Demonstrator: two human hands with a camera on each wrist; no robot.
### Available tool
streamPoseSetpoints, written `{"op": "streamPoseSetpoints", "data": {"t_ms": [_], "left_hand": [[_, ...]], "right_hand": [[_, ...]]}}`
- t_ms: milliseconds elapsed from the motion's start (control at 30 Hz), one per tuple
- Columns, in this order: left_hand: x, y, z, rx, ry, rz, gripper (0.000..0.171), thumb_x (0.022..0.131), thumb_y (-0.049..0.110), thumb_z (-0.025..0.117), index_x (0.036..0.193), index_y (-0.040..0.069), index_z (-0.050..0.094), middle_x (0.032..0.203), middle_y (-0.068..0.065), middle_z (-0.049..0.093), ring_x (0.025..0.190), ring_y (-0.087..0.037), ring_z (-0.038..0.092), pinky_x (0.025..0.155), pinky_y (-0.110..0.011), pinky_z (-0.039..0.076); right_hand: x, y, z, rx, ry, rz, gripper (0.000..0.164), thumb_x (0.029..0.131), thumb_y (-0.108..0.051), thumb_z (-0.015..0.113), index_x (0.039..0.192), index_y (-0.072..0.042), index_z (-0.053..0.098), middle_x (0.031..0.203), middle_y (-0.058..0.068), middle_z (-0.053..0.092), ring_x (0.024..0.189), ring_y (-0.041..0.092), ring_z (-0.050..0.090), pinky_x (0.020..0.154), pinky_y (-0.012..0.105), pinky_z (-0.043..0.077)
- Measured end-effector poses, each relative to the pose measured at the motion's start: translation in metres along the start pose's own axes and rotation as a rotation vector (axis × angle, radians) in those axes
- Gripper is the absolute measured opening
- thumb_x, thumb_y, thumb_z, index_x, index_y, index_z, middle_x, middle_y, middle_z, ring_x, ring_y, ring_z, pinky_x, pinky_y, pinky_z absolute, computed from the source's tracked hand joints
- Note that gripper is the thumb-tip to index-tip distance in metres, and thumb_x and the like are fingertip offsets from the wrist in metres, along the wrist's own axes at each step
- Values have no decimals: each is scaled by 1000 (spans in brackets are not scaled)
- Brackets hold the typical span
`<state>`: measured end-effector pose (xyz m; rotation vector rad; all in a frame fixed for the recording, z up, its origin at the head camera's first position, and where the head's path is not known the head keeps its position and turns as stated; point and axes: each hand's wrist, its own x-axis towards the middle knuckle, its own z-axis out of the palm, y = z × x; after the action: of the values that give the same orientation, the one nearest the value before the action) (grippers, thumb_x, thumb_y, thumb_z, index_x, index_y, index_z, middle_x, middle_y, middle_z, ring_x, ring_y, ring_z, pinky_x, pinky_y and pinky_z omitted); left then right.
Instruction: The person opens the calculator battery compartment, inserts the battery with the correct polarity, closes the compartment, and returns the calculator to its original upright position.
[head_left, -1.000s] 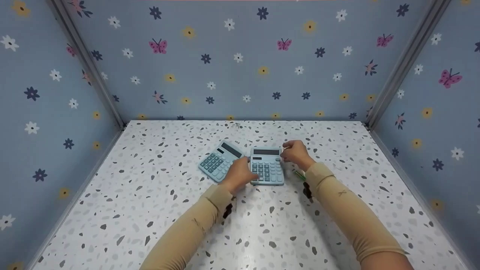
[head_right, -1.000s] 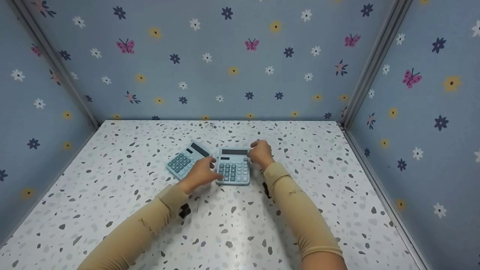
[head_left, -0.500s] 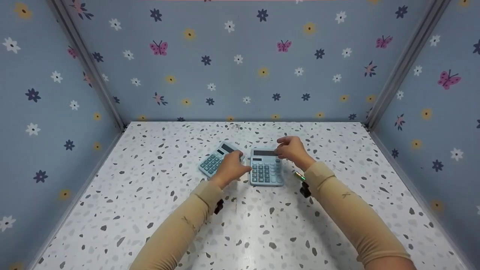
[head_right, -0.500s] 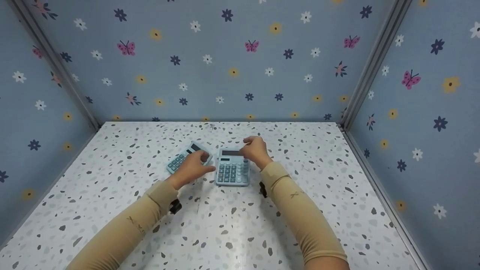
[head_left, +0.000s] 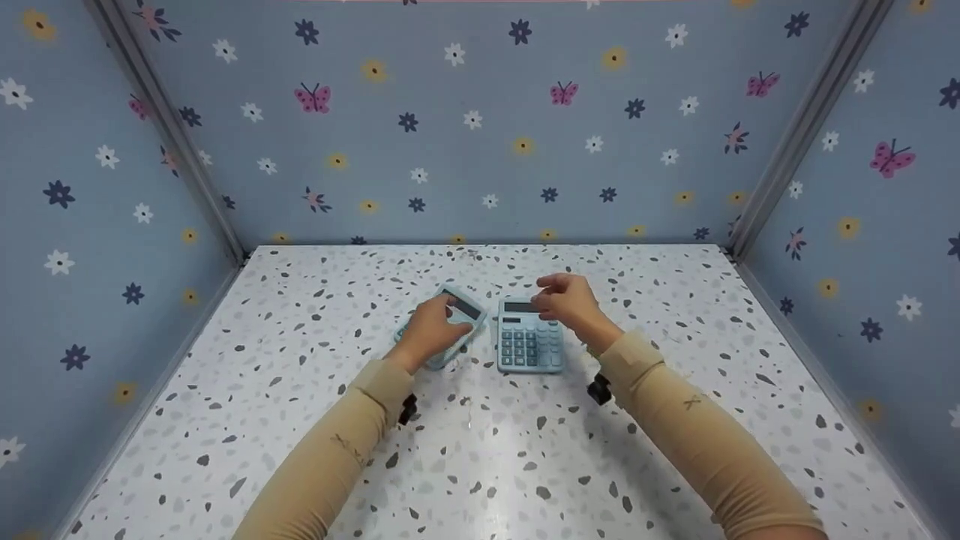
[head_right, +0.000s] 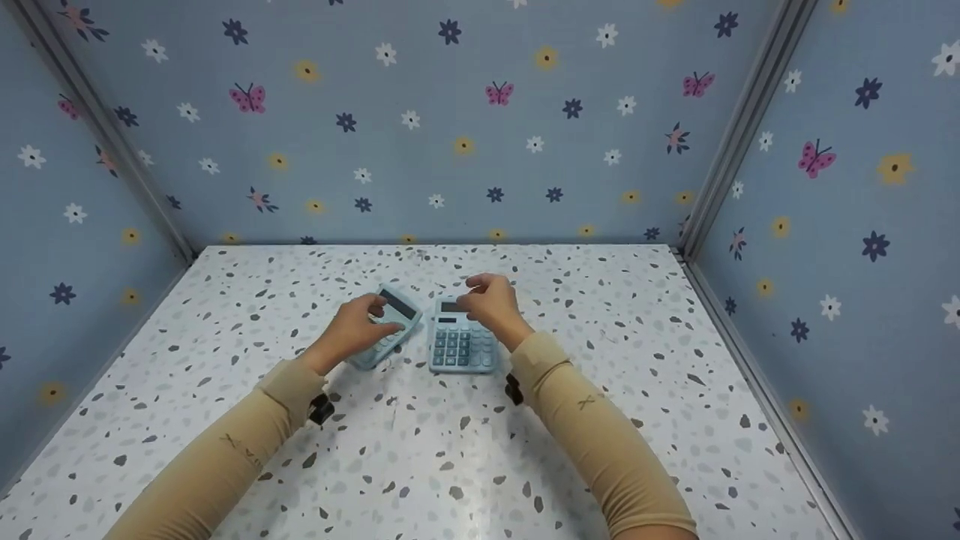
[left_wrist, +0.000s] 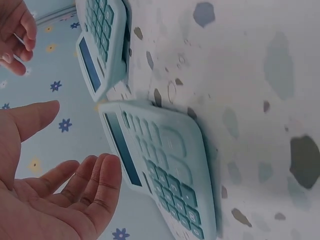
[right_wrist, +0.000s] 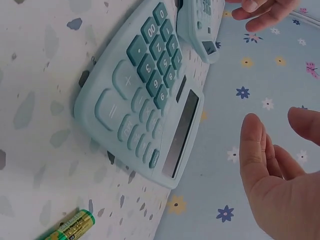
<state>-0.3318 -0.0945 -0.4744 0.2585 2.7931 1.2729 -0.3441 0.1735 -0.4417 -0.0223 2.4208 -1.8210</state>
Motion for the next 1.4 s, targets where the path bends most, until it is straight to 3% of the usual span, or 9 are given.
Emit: {"op": "streamPoseSetpoints", "data": {"t_ms": [233,533,733,1033,1200,1400], "left_hand": [[2,-9,-15,14,-5,-3,63,102,27,74,150,-9,54,149,-29,61,138,-42,60,117,-57,52],[6,-30,-26,-11,-34,-42,62,104,27,71,152,-6,52,154,-27,57,143,-42,56,120,-57,50],[12,-43,-32,2,-26,-30,61,105,25,70,153,-8,51,155,-30,56,144,-44,55,124,-57,47],[20,-60,-37,25,-13,-73,68,105,26,69,158,-9,45,162,-32,49,151,-47,48,129,-58,41],[22,-69,-39,-3,-24,-109,72,105,27,68,162,-7,40,167,-30,44,155,-46,43,131,-58,37],[24,-75,-40,-15,-28,-114,70,106,26,66,162,-7,40,167,-31,44,154,-48,44,131,-59,36]], "right_hand": [[-6,2,14,53,-4,3,39,100,-6,71,138,4,67,107,9,68,94,20,71,87,32,68],[-15,9,33,98,-20,12,41,102,-7,71,141,4,65,114,14,72,100,27,74,87,34,69],[-18,15,49,165,-37,48,43,101,-5,72,142,5,64,110,11,70,93,22,73,85,33,69],[-20,33,72,219,-89,99,50,99,-3,71,145,10,58,102,8,68,79,13,69,77,29,68],[-22,36,82,229,-121,144,57,99,-5,72,151,9,53,109,10,67,82,15,70,83,33,69],[-21,37,95,214,-110,208,63,99,-8,74,155,5,49,127,19,67,101,26,76,92,36,68]]}}
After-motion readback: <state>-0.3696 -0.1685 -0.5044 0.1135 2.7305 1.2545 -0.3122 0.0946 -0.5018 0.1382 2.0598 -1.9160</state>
